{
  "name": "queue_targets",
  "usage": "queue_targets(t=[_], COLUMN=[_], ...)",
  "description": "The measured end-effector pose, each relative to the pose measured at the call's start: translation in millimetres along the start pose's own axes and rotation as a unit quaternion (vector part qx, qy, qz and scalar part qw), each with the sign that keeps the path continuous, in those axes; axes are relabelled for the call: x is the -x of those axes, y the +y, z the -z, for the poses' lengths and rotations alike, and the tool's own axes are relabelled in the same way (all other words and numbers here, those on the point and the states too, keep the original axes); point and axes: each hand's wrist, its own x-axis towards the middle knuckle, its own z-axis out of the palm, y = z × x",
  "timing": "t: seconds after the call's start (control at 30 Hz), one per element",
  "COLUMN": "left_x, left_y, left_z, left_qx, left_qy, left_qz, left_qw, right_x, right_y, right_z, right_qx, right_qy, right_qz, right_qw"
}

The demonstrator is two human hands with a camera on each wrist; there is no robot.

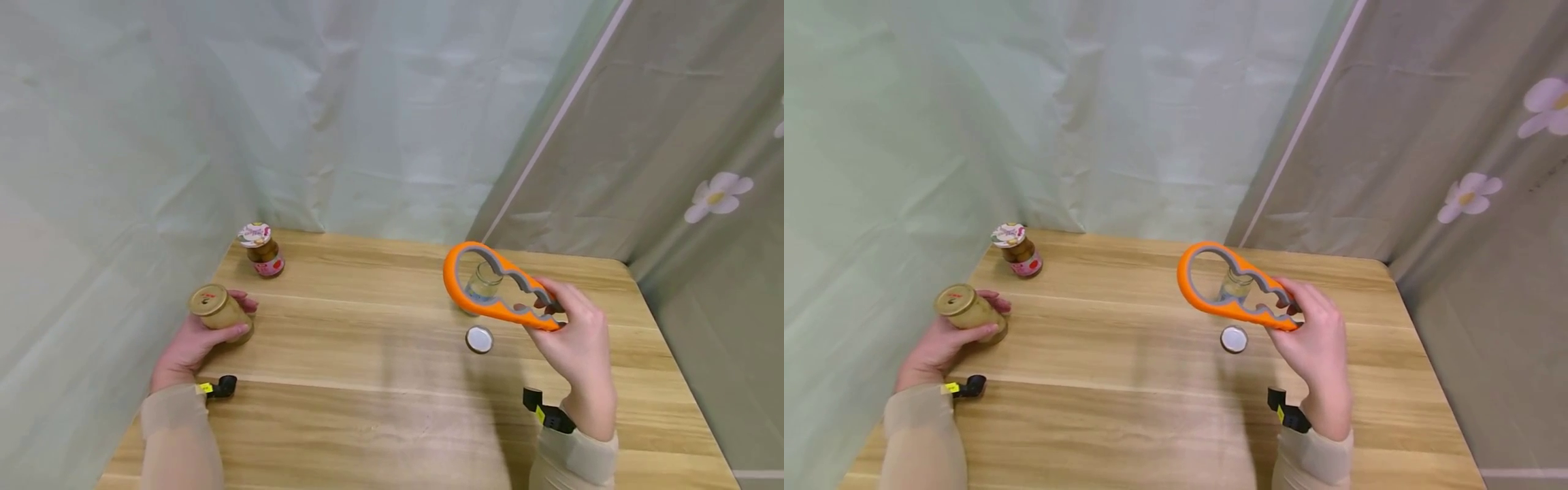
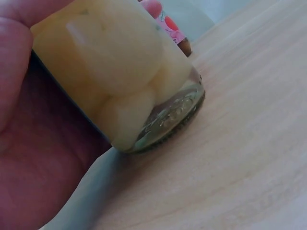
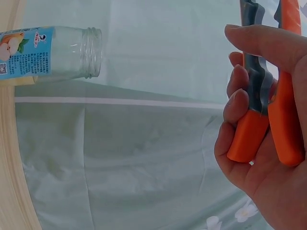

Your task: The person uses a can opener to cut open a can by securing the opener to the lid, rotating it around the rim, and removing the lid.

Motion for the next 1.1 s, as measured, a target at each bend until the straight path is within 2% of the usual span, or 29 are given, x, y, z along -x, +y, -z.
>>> queue_targets(t=[0.17, 0.43, 0.73, 0.9, 1.1], left_x=[-1.2, -1.1, -2.7, -5.1, -13.6], left_y=[-1.5, 1.2, 4.0, 8.0, 15.9], left_z=[0.1, -2.1, -5.5, -11.1, -24.7], left_qx=[-0.003, 0.03, 0.06, 0.064, 0.055], left_qy=[0.005, 0.005, 0.019, 0.028, 0.038], left_qz=[0.007, 0.007, 0.013, 0.02, 0.012], left_qw=[1.0, 0.9995, 0.998, 0.9974, 0.9977], right_x=[-1.3, -0.6, -0.6, -1.0, -0.9], right_y=[0.6, 1.3, 0.3, 0.6, -0.8], right_z=[-0.4, -0.6, -0.9, -1.7, -3.7], right_qx=[0.003, -0.003, -0.023, -0.025, -0.025], right_qy=[-0.005, -0.014, -0.064, -0.095, -0.095], right_qz=[0.0, 0.003, 0.021, 0.021, 0.024], right_qw=[1.0, 0.9999, 0.9975, 0.9949, 0.9949])
